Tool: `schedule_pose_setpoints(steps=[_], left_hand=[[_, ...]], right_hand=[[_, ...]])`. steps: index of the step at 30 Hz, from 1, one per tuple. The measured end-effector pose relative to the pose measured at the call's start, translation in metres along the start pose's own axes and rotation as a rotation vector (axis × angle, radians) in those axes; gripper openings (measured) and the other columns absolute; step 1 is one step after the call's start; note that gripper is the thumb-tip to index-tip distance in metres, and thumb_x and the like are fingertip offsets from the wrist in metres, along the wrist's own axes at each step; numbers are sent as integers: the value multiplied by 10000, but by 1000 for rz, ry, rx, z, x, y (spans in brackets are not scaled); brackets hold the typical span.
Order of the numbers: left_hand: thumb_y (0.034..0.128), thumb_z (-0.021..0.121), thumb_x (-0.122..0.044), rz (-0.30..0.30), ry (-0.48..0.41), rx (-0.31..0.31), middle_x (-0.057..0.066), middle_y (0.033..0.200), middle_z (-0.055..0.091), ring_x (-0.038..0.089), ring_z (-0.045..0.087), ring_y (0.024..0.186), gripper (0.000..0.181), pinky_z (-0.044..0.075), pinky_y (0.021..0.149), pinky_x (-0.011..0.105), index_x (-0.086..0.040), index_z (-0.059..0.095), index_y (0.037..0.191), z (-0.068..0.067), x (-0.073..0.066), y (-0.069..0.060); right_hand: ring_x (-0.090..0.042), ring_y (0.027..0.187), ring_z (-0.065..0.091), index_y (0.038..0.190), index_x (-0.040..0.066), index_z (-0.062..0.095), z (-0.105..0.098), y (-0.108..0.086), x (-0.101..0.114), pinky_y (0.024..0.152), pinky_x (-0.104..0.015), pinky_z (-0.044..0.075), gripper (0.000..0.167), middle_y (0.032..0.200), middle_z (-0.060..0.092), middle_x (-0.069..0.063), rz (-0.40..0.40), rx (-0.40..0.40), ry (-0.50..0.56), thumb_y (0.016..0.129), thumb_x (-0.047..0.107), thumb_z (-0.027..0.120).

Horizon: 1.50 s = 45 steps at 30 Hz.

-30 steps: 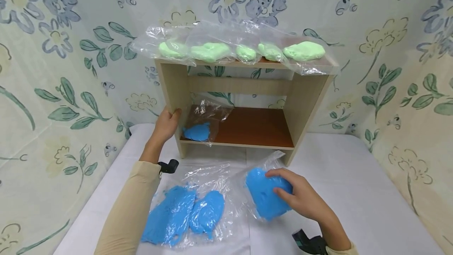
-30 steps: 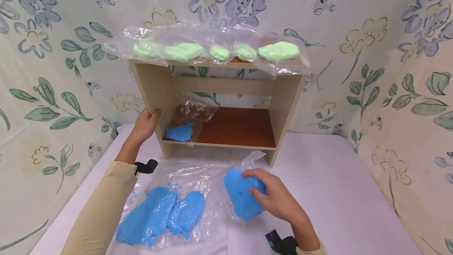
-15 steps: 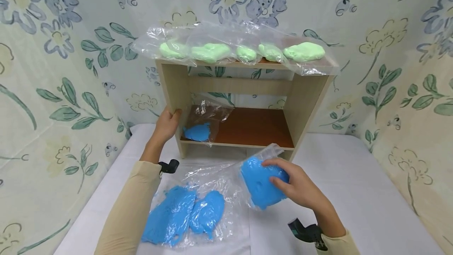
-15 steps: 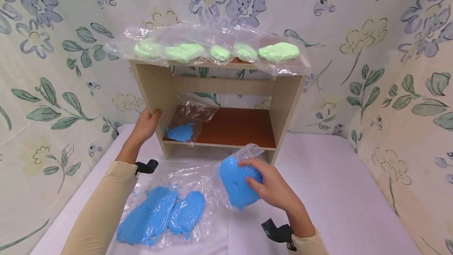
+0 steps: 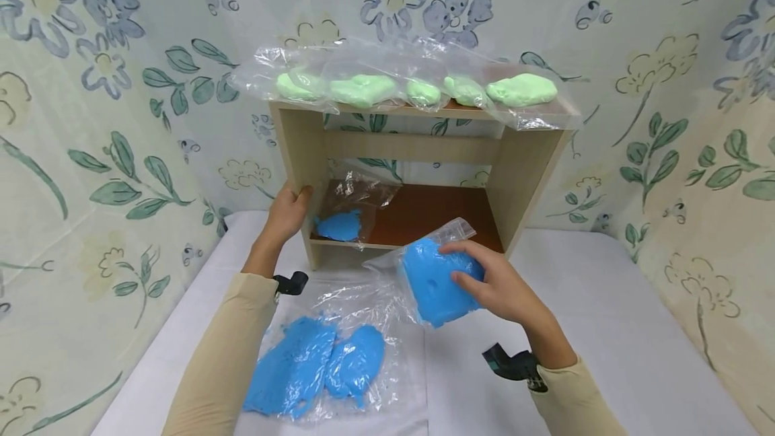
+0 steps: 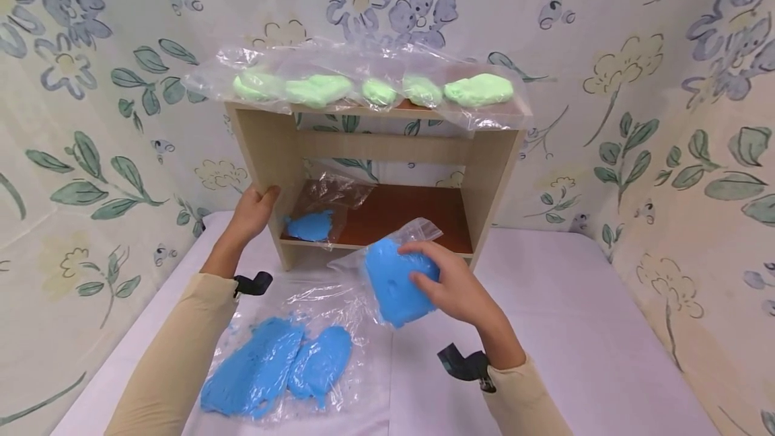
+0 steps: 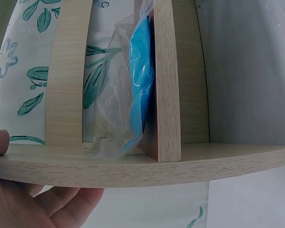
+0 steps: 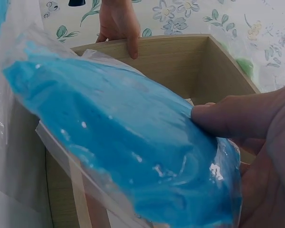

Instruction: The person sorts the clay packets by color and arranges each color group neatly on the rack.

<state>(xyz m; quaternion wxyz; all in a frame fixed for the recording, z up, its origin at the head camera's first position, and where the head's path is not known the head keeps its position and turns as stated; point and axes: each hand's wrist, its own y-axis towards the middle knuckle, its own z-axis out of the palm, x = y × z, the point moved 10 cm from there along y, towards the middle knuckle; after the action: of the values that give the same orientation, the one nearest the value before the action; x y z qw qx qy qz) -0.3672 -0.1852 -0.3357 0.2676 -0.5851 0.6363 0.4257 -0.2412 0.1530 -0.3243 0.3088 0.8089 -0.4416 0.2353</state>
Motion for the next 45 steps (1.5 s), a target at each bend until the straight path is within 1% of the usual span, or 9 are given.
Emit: schedule_pose_setpoints(steps=[9, 22, 25, 31, 39, 42, 43, 44, 45], left_hand=[[1064, 353, -341, 4, -14, 5, 186, 1588, 346, 435, 378, 1439, 552, 355, 1133, 641, -154, 234, 1569, 0, 1, 0], [1063, 346, -335, 37, -20, 2, 158, 1604, 329, 424, 363, 1453, 548, 349, 1133, 651, -195, 221, 1579, 2, 1, 3], [1063, 343, -333, 43, -15, 2, 154, 1608, 325, 421, 359, 1457, 548, 346, 1136, 648, -202, 218, 1580, 2, 0, 4], [1062, 346, -329, 55, -16, -2, 152, 1611, 321, 420, 357, 1459, 551, 345, 1137, 647, -211, 210, 1583, 0, -1, 5], [1066, 337, -326, 41, -31, 5, 160, 1610, 318, 420, 351, 1462, 554, 341, 1142, 643, -190, 199, 1585, 1, 0, 1], [1064, 343, -317, 46, -35, 6, 161, 1606, 326, 414, 360, 1459, 553, 348, 1143, 632, -183, 207, 1582, 2, -1, 1], [1063, 343, -313, 47, -35, 7, 162, 1607, 325, 415, 359, 1459, 554, 346, 1144, 633, -182, 204, 1583, 2, -1, 2], [1062, 344, -309, 49, -35, 6, 164, 1606, 325, 417, 362, 1456, 554, 346, 1143, 634, -179, 204, 1583, 2, -2, 2], [1062, 345, -308, 49, -33, 6, 164, 1607, 322, 420, 360, 1456, 556, 344, 1142, 640, -182, 200, 1584, 2, -2, 2]], right_hand=[[-520, 1126, 602, 1334, 137, 563, -10, 17, -3, 793, -591, 582, 400, 1385, 544, -246, 19, -23, 5, 943, 130, 652], [-475, 1167, 557, 1342, 131, 564, -25, 60, 6, 913, -628, 539, 389, 1410, 532, -234, 7, -34, -59, 957, 123, 618], [-455, 1183, 541, 1356, 144, 557, -27, 72, 3, 936, -622, 531, 396, 1441, 510, -221, 40, -29, -50, 964, 129, 607], [-437, 1240, 498, 1406, 192, 509, -31, 102, -12, 965, -630, 512, 434, 1525, 423, -188, 140, -40, 25, 978, 173, 577], [-357, 1352, 396, 1432, 166, 489, -26, 130, -32, 1115, -613, 381, 435, 1593, 346, -121, 189, -194, 234, 1000, 127, 521], [-360, 1279, 442, 1436, 174, 482, -17, 133, -40, 1093, -573, 400, 432, 1605, 330, -103, 219, -202, 264, 1008, 126, 509], [-361, 1259, 444, 1439, 183, 479, -13, 133, -42, 1064, -554, 424, 431, 1609, 323, -101, 235, -197, 271, 1012, 134, 506], [-348, 1148, 521, 1438, 191, 479, -9, 134, -45, 976, -519, 486, 426, 1599, 334, -112, 254, -192, 279, 1015, 141, 503], [-344, 1148, 520, 1435, 186, 481, -6, 135, -47, 975, -511, 485, 422, 1598, 334, -115, 269, -189, 288, 1016, 143, 501]])
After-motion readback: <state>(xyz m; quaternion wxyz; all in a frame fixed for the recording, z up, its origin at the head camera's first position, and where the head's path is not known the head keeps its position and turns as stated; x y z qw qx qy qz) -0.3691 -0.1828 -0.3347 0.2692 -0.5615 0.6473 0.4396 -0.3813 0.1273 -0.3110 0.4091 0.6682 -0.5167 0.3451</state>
